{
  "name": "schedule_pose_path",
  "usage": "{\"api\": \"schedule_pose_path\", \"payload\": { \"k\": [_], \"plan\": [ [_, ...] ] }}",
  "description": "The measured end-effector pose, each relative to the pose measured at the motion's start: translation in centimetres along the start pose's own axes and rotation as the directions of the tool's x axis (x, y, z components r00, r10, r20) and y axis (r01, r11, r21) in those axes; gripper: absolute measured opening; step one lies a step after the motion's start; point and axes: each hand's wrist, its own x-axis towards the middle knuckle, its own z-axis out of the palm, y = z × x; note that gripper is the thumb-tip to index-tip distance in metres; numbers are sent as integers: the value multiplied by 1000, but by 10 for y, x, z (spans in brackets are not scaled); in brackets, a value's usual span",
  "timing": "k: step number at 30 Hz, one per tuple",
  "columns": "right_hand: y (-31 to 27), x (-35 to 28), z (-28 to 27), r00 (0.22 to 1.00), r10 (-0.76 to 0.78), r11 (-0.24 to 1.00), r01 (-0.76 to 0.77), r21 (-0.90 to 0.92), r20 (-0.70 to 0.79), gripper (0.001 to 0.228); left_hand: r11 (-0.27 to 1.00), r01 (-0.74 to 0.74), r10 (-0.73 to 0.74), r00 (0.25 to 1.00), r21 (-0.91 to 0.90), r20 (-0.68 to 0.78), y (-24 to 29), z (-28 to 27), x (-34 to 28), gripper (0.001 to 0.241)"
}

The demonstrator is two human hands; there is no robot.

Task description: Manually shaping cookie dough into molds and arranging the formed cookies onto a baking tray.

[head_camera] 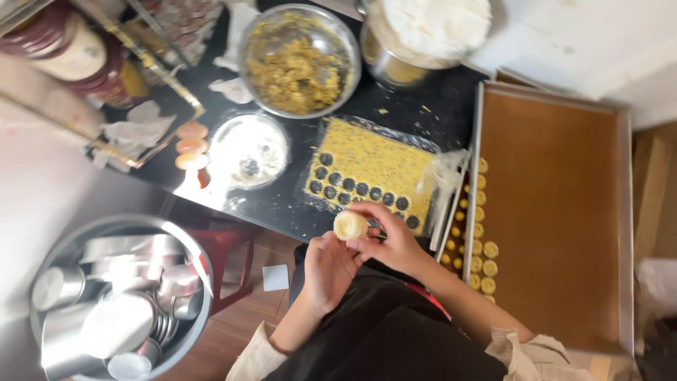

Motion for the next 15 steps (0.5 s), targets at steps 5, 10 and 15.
{"api": "schedule_pose_path", "payload": {
  "k": [5,10,15],
  "plan": [
    [85,78,52,958,258,893,-285,348,121,49,980,-191,176,961,-54,-212,-32,-143,10,44],
    [146,181,121,945,159,987,-159,-24,286,44,899,-438,410,814,29,-412,-59,-218,-19,20],
    [236,253,202,918,279,930,-186,-318,281,50,908,-411,346,620,83,-705,-61,-241,-56,42]
  ]
}}
